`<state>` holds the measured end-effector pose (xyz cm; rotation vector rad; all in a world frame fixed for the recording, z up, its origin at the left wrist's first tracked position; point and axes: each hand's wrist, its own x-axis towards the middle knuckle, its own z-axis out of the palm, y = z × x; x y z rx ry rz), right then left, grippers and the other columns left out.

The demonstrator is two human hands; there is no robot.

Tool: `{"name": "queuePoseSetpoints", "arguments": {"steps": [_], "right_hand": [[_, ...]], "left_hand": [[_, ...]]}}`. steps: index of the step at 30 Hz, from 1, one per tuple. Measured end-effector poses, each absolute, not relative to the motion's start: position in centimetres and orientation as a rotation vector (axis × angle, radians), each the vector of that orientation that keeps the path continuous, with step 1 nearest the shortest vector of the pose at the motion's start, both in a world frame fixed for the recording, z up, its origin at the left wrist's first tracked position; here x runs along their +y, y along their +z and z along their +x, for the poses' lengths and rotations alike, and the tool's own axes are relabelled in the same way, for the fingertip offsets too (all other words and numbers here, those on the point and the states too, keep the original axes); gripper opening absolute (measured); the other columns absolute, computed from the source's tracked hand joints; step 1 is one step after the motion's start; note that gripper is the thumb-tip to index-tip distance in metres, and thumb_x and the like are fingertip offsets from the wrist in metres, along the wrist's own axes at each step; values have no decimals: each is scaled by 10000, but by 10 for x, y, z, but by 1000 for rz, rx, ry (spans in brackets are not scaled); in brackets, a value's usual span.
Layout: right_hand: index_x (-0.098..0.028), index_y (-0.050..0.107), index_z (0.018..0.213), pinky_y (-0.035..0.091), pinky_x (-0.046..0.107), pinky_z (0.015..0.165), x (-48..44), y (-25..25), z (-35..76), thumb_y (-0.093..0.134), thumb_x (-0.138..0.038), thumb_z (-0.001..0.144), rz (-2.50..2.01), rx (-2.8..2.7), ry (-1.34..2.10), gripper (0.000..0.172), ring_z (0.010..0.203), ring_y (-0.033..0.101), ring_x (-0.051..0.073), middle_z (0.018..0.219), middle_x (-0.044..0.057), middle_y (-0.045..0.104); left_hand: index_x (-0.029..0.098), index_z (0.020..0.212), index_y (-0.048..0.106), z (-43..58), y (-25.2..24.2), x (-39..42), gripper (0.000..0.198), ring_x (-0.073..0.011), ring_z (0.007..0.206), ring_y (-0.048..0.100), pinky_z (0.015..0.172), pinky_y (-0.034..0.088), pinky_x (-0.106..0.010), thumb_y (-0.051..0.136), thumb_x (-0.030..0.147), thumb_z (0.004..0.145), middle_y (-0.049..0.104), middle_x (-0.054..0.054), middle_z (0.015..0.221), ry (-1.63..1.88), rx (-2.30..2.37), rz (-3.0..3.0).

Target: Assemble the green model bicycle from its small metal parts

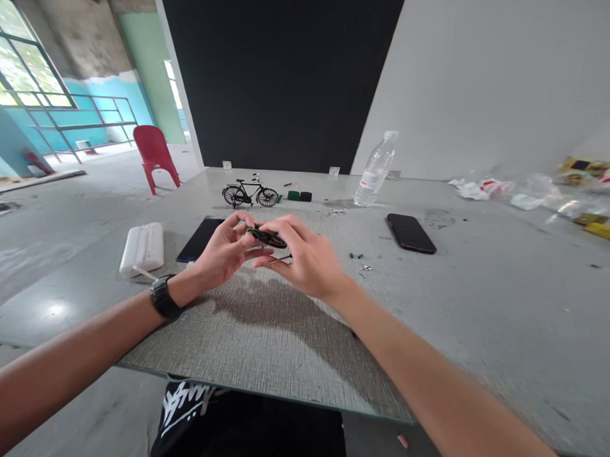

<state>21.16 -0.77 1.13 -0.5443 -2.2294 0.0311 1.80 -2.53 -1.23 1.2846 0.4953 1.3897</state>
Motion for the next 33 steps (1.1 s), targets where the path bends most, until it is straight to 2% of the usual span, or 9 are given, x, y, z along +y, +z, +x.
{"name": "queuePoseSetpoints", "arguments": {"steps": [3,5,7,10,14,19,24,29,33], "right_hand": [[-246,630,1150,510,343,704,-4,10,213,574,-291,982,-579,-2148,11,183,963,663,222,1124,81,704],[-229,651,1086,506,335,659,0,9,213,573,-300,984,-648,-2020,58,146,821,660,191,1026,70,720],[-216,655,1031,494,323,597,3,8,212,620,-363,960,-711,-1905,173,168,688,623,159,950,55,718],[-209,637,1015,499,307,569,6,6,210,660,-427,925,-732,-1848,370,237,702,620,156,933,49,698],[-222,575,1046,460,278,518,3,4,207,668,-394,922,-719,-1855,436,232,680,595,138,885,25,659],[-227,586,968,406,288,521,-6,4,202,640,-321,948,-724,-1904,137,109,561,465,91,954,30,678],[-219,643,940,419,301,543,-7,4,201,687,-322,914,-716,-1885,63,115,597,499,113,984,57,702],[-203,686,875,433,311,542,-5,5,200,682,-337,907,-751,-1843,197,137,742,608,168,998,83,713],[-198,686,864,444,310,558,-6,3,199,689,-315,891,-753,-1829,306,120,791,628,175,1021,81,703]], "left_hand": [[204,1028,502,18,-11,-26,444,-219,987,702,925,571,-451,826,393,789,643,-55,1100,1350,509,1253],[212,1124,538,17,-11,-24,473,-237,1030,694,941,553,-454,814,413,797,650,-75,1140,1350,585,1252],[215,1200,586,16,-12,-21,494,-231,1081,667,949,536,-410,803,421,807,641,-104,1235,1424,709,1282],[192,1161,685,14,-14,-15,425,-212,1088,646,936,523,-357,796,405,811,677,-112,1238,1504,821,1402],[142,995,766,15,-16,-13,325,-196,905,692,818,578,-355,797,397,797,757,-105,1019,1443,824,1449],[148,1055,769,20,-17,-17,363,-199,848,719,641,624,-311,796,396,791,766,-105,1044,1507,893,1363],[155,1054,774,22,-17,-21,339,-207,857,736,650,641,-309,790,383,803,771,-100,1041,1493,892,1430],[158,1067,773,20,-17,-21,355,-214,881,741,725,649,-336,776,412,819,770,-110,1055,1509,901,1516],[142,1048,769,21,-16,-21,348,-205,846,744,726,652,-326,766,411,828,770,-108,1026,1511,926,1521]]}}
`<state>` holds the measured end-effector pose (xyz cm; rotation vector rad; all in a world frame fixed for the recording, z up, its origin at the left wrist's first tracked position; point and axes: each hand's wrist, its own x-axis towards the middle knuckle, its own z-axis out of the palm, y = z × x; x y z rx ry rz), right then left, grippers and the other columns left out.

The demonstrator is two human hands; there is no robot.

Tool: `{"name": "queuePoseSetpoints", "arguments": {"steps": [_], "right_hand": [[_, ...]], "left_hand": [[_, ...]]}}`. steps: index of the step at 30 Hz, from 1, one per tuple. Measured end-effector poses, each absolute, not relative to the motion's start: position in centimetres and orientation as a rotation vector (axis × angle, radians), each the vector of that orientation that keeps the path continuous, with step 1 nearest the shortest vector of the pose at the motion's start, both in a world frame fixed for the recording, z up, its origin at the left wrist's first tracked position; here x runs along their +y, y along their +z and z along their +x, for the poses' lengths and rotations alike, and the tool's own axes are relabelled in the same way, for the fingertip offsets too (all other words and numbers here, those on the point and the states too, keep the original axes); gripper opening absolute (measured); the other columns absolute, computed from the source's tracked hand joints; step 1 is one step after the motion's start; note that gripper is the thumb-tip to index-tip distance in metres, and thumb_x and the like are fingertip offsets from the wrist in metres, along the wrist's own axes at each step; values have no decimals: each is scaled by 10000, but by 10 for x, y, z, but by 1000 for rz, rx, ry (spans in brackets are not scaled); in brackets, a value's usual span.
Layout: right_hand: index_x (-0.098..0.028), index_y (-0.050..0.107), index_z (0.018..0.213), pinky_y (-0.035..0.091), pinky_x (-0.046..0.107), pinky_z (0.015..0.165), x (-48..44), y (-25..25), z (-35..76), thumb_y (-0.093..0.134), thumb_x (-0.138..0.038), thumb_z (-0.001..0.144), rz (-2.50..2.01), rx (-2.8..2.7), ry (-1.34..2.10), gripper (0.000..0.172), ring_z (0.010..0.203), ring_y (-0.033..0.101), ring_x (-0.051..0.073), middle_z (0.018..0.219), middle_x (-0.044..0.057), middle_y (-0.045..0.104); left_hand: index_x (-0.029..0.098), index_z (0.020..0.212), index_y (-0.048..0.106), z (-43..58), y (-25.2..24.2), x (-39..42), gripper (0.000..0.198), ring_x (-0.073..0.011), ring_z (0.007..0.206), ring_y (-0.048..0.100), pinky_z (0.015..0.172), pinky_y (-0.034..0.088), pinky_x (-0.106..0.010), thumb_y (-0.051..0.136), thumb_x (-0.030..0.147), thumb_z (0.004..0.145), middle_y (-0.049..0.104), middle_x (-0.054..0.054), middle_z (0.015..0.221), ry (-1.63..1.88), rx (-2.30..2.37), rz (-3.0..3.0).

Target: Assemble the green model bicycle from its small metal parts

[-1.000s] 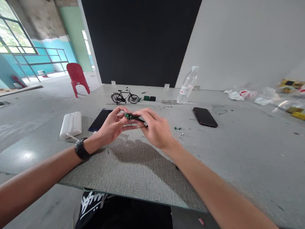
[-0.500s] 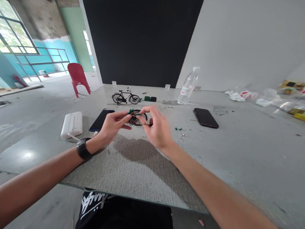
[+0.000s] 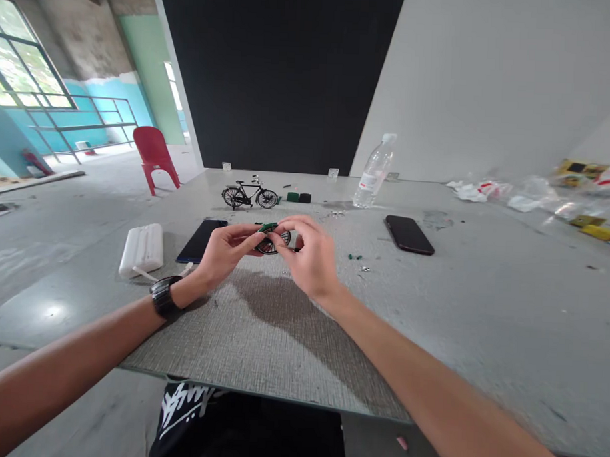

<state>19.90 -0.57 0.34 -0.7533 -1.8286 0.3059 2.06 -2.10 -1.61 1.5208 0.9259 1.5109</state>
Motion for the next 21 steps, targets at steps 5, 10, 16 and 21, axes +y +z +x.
{"name": "queuePoseSetpoints", "arguments": {"steps": [5,10,16,21], "right_hand": [[-188,667,882,441,298,559,-4,0,199,662,-302,904,-738,-1858,342,117,730,592,141,1050,78,680],[-190,646,872,465,294,585,-6,2,199,644,-286,913,-717,-1909,308,104,763,594,148,1048,79,677],[-192,656,875,435,279,543,-6,2,200,644,-246,909,-670,-1985,216,65,673,552,115,1045,74,668],[-194,650,891,430,277,545,-5,3,201,643,-231,910,-644,-2002,169,43,704,566,131,1021,73,677]], "left_hand": [[116,1027,746,23,-15,-23,347,-185,783,733,680,664,-318,736,416,852,751,-113,1017,1480,927,1494],[105,985,733,24,-16,-24,337,-180,763,712,622,665,-302,722,417,857,733,-103,944,1487,929,1480],[113,981,733,24,-16,-23,306,-159,739,702,599,662,-275,711,397,867,725,-91,931,1466,914,1493],[111,983,725,24,-17,-23,301,-157,745,710,612,662,-268,695,389,872,730,-94,952,1471,928,1501]]}}
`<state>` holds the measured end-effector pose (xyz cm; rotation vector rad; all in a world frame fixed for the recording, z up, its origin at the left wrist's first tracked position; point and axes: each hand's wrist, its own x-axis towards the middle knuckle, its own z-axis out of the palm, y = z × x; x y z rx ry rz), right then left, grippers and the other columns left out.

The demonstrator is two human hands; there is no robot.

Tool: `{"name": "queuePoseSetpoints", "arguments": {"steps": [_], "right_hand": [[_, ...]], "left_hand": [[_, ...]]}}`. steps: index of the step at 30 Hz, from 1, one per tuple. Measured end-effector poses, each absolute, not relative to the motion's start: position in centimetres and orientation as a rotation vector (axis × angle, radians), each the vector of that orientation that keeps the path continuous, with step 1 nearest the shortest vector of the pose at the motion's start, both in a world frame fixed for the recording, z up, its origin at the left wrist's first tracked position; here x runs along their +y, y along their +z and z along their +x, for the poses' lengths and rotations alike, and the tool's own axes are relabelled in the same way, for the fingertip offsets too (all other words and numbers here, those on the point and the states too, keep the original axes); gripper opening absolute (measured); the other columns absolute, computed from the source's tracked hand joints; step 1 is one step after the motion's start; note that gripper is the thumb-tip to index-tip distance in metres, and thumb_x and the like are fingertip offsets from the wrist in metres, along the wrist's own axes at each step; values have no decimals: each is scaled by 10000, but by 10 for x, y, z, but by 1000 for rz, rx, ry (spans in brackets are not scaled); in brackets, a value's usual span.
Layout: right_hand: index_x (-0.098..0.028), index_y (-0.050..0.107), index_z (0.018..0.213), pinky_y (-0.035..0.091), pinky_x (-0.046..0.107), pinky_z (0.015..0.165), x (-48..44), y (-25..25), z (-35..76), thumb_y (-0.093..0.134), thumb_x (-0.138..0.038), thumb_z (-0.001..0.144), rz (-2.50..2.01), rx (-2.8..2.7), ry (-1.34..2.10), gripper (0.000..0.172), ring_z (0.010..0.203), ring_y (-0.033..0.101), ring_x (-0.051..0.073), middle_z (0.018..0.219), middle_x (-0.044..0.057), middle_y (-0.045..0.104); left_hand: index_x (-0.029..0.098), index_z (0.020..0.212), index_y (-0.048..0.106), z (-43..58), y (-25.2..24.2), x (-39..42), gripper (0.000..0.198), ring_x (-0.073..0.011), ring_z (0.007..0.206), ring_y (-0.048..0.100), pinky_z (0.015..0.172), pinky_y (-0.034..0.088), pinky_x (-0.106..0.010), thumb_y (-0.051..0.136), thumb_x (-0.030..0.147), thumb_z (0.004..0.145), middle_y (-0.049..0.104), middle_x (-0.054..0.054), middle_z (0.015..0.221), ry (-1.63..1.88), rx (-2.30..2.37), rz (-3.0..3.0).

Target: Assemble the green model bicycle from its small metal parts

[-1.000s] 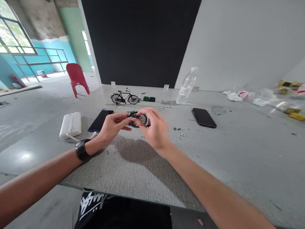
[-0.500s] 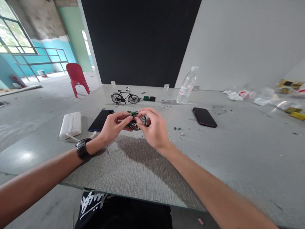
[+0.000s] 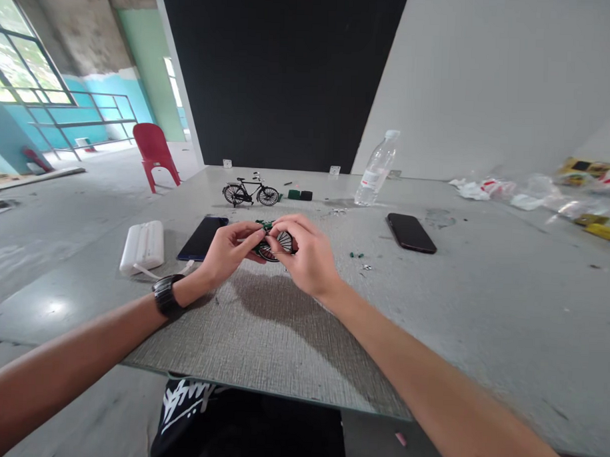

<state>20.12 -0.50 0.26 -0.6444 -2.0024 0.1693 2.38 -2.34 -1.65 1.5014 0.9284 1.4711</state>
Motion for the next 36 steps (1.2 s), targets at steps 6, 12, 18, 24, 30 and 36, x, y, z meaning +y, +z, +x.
{"name": "queuePoseSetpoints", "arguments": {"steps": [6,12,18,24,30,36], "right_hand": [[-204,651,891,429,281,550,-4,3,204,634,-245,917,-628,-2026,119,51,725,579,140,1017,66,682],[-198,656,903,438,283,554,-1,1,205,635,-250,918,-620,-2044,109,58,707,575,135,1022,70,681],[-197,657,908,430,273,533,1,-1,205,650,-247,913,-607,-2047,117,51,697,575,128,1020,66,684],[-201,643,898,440,272,541,2,-2,204,656,-253,911,-626,-2048,155,56,695,575,124,1024,64,673],[-212,631,901,457,279,554,1,-1,203,654,-273,913,-656,-2040,180,66,729,590,142,1039,68,662],[-206,623,890,463,285,565,-1,-1,202,650,-302,920,-686,-2035,248,104,694,569,128,1016,59,647]], "left_hand": [[112,996,717,26,-16,-24,295,-149,713,698,606,668,-289,684,377,871,713,-84,921,1448,927,1472],[107,989,708,25,-15,-25,297,-153,696,689,585,665,-297,682,379,871,692,-75,865,1424,929,1455],[113,984,708,23,-16,-24,304,-161,730,690,593,658,-287,673,398,882,690,-84,881,1387,917,1476],[120,991,710,23,-19,-22,273,-159,772,686,606,655,-275,659,369,893,702,-92,944,1405,925,1527],[161,1172,651,24,-17,-25,307,-156,754,709,615,647,-258,660,306,901,719,-57,888,1497,949,1597],[158,1094,684,22,-13,-28,239,-161,781,710,575,638,-234,656,306,908,726,-66,914,1517,933,1671]]}}
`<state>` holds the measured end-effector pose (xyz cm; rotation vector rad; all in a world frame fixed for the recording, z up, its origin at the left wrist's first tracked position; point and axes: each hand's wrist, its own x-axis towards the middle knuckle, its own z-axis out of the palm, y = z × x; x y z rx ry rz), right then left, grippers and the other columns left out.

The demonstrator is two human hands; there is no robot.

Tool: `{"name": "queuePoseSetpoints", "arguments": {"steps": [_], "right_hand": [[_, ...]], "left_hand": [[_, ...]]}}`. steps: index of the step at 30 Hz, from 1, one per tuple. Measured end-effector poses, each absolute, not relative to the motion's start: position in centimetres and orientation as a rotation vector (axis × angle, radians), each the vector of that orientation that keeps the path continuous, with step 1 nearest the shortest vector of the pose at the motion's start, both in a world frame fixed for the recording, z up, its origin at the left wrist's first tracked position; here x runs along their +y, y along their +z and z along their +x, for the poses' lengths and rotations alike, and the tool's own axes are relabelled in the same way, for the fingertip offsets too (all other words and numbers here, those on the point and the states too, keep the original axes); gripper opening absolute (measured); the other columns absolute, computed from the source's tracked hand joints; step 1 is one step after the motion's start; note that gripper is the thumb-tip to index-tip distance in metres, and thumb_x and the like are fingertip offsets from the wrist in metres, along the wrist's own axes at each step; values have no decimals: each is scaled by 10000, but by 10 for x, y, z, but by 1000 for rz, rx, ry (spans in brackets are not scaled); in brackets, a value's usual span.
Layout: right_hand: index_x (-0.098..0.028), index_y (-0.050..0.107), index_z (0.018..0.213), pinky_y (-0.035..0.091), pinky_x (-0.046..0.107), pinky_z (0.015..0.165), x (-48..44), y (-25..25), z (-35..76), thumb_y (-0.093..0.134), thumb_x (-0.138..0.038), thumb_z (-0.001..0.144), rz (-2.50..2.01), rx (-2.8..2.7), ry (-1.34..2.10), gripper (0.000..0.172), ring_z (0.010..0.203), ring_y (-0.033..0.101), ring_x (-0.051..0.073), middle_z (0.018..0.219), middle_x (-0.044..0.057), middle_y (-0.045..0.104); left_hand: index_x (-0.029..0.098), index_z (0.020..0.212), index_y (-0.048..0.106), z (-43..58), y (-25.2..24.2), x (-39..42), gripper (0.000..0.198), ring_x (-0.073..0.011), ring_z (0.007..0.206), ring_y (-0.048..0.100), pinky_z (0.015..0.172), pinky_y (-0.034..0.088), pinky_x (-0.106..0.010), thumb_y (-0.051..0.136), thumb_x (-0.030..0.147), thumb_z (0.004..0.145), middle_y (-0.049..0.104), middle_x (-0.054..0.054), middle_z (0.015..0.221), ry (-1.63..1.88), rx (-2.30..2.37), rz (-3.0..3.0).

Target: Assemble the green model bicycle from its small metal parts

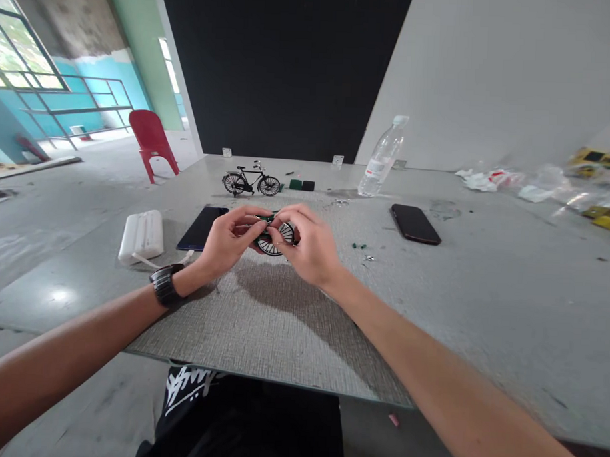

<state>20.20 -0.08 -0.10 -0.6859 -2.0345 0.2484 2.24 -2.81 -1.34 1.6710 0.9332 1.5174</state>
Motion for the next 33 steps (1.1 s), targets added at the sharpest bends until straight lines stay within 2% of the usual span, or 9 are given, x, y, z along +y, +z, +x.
{"name": "queuePoseSetpoints", "arguments": {"steps": [5,9,15,24,30,33], "right_hand": [[-211,626,936,484,302,616,-2,-2,201,610,-308,946,-666,-2037,234,99,756,595,151,1026,64,657],[-221,628,1015,501,321,671,-3,-3,200,559,-278,974,-650,-2040,214,98,807,624,170,1038,64,683],[-238,623,1102,510,368,789,-4,-1,202,408,-190,1009,-655,-2118,145,239,961,657,203,1144,68,708],[-225,613,1154,490,328,682,-6,1,200,496,-284,1006,-726,-2083,157,197,866,648,191,1111,70,707],[-224,614,1187,461,326,656,-4,1,205,394,-187,1016,-736,-2112,69,281,691,602,164,887,34,707],[-245,606,1216,464,326,634,-1,-1,208,464,-161,961,-701,-2156,67,303,686,600,162,1093,51,723]], "left_hand": [[146,1049,709,22,-12,-28,223,-155,766,705,548,626,-220,660,306,901,729,-78,930,1546,968,1646],[147,1034,713,21,-9,-27,226,-162,754,702,523,613,-222,670,311,885,718,-69,869,1558,984,1554],[146,1017,689,19,-8,-24,227,-190,794,710,540,618,-256,679,316,868,714,-81,872,1510,970,1415],[156,1059,675,20,-8,-26,239,-196,778,712,545,608,-256,686,302,870,704,-61,821,1451,912,1376],[135,992,677,18,-7,-22,176,-146,717,699,566,585,-222,691,247,856,709,-58,854,1526,948,1179],[132,983,673,18,-7,-22,161,-141,718,695,619,603,-251,691,226,854,714,-59,864,1517,951,1108]]}}
